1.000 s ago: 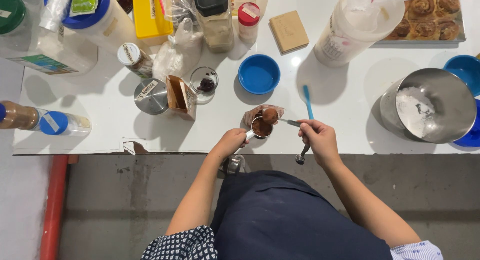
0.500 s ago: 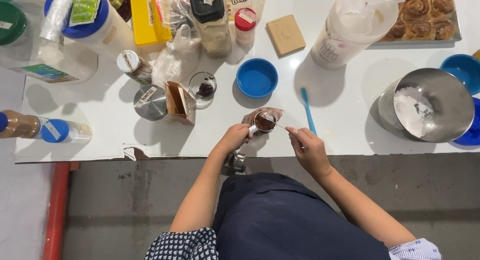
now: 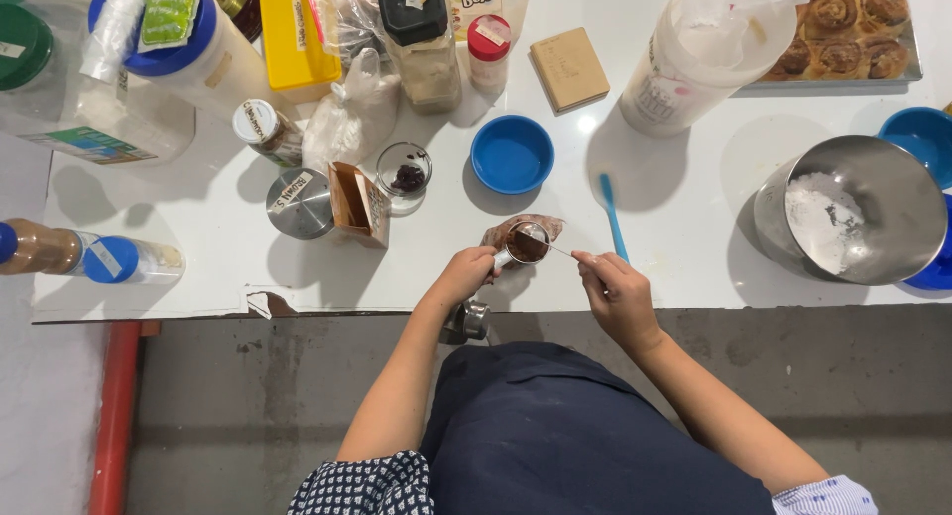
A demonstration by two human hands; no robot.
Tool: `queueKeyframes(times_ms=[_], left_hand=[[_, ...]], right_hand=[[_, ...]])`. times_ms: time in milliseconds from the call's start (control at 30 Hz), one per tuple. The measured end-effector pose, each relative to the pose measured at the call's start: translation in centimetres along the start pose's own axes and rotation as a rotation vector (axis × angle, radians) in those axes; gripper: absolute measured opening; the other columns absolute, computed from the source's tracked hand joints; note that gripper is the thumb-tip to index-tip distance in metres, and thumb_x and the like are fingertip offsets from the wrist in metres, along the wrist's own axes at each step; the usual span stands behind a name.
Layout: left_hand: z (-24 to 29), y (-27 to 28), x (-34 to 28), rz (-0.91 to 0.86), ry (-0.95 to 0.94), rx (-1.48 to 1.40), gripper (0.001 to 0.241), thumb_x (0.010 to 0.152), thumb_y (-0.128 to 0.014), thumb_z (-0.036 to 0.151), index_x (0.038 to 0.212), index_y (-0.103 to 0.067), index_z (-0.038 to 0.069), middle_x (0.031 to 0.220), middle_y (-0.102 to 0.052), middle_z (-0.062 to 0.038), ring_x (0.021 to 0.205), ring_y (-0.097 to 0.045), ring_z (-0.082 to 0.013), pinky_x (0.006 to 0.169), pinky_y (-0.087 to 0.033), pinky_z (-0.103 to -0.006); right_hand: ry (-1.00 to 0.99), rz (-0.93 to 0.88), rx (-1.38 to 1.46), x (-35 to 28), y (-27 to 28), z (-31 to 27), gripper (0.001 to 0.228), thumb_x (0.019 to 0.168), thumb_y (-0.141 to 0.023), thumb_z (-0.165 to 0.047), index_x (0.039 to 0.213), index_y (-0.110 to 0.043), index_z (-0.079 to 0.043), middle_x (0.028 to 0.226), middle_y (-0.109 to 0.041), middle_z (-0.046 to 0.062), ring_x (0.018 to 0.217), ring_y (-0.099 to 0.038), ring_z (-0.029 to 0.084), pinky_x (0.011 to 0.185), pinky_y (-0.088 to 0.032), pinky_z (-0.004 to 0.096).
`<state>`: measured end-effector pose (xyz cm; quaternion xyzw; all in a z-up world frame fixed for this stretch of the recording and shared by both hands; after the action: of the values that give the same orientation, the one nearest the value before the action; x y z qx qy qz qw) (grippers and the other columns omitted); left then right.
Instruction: Measuring baking ingredients including flour and cocoa powder using measuring cups and spoons.
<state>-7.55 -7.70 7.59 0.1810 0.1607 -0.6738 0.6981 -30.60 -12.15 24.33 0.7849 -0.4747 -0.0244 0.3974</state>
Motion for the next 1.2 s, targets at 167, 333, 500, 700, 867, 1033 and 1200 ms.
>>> queueKeyframes(times_ms=[167, 333, 500, 700, 867, 1033, 1200], left_hand=[[0.7, 0.0, -0.5, 0.020, -0.019, 0.079, 0.026, 0.089, -0.045, 0.017, 0.079, -0.063, 0.002, 0.072, -0.062, -0.003, 0.067, -0.056, -0.0130, 0.066, -0.047, -0.0293], [1.0, 0.1, -0.5, 0.047, -0.006, 0.128, 0.027, 0.088, -0.045, 0.019, 0.079, -0.064, 0.003, 0.071, -0.062, -0.004, 0.068, -0.056, -0.0149, 0.067, -0.047, -0.0309], [0.0, 0.4, -0.1, 0.042, -0.011, 0.122, 0.027, 0.088, -0.045, 0.019, 0.079, -0.065, 0.003, 0.071, -0.061, -0.004, 0.068, -0.055, -0.0147, 0.066, -0.046, -0.0307], [-0.2, 1.2, -0.7, 0.047, -0.012, 0.092, 0.026, 0.088, -0.045, 0.017, 0.079, -0.065, 0.002, 0.071, -0.062, -0.003, 0.066, -0.054, -0.0139, 0.065, -0.046, -0.0307], [0.8, 2.6, -2.9, 0.079, 0.010, 0.145, 0.027, 0.088, -0.045, 0.018, 0.080, -0.065, 0.001, 0.068, -0.060, -0.004, 0.063, -0.053, -0.0143, 0.063, -0.046, -0.0316], [3.4, 3.8, -5.1, 0.135, 0.031, 0.267, 0.028, 0.088, -0.046, 0.021, 0.080, -0.066, 0.003, 0.063, -0.057, -0.005, 0.061, -0.051, -0.0154, 0.061, -0.045, -0.0326], [2.7, 5.0, -4.9, 0.159, 0.002, 0.146, 0.026, 0.088, -0.046, 0.019, 0.077, -0.062, 0.001, 0.064, -0.056, -0.002, 0.061, -0.049, -0.0126, 0.059, -0.043, -0.0304]], right_hand=[[-0.026, 0.025, 0.019, -0.1, 0.1, 0.5, 0.023, 0.094, -0.066, 0.001, 0.116, -0.074, -0.002, 0.082, -0.070, 0.007, 0.061, -0.058, 0.012, 0.056, -0.048, 0.028], [-0.095, 0.042, 0.066, 0.1, 0.1, 1.2, 0.022, 0.095, -0.066, 0.000, 0.115, -0.074, -0.002, 0.081, -0.071, 0.006, 0.060, -0.058, 0.010, 0.054, -0.046, 0.026], [-0.224, 0.081, 0.175, 0.1, 0.4, 1.9, 0.020, 0.099, -0.064, -0.003, 0.115, -0.075, -0.001, 0.081, -0.071, 0.004, 0.062, -0.056, 0.006, 0.053, -0.043, 0.024], [-0.621, 0.130, 0.533, -0.4, 0.4, 4.6, 0.021, 0.101, -0.061, -0.010, 0.114, -0.075, 0.000, 0.078, -0.067, 0.001, 0.058, -0.049, 0.004, 0.050, -0.040, 0.022], [-0.651, 0.148, 0.534, -1.1, 0.1, 7.2, 0.022, 0.100, -0.061, -0.011, 0.112, -0.075, 0.001, 0.076, -0.068, 0.001, 0.060, -0.050, 0.004, 0.052, -0.039, 0.020], [-0.678, 0.135, 0.534, -1.2, -1.4, 8.5, 0.021, 0.099, -0.062, -0.011, 0.110, -0.075, 0.002, 0.076, -0.068, 0.002, 0.059, -0.049, 0.004, 0.051, -0.039, 0.021], [-0.695, 0.082, 0.431, -0.9, -4.1, 10.3, 0.020, 0.098, -0.063, -0.009, 0.107, -0.076, 0.003, 0.076, -0.071, 0.007, 0.059, -0.053, 0.006, 0.053, -0.042, 0.023]])
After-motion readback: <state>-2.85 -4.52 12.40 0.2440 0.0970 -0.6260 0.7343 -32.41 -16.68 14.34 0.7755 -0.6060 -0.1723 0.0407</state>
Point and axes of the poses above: each hand's wrist, its own x-axis towards the middle knuckle, its own y-axis out of the back of the hand, z = x × y, the point moved 6 cm from there along x, towards the middle knuckle
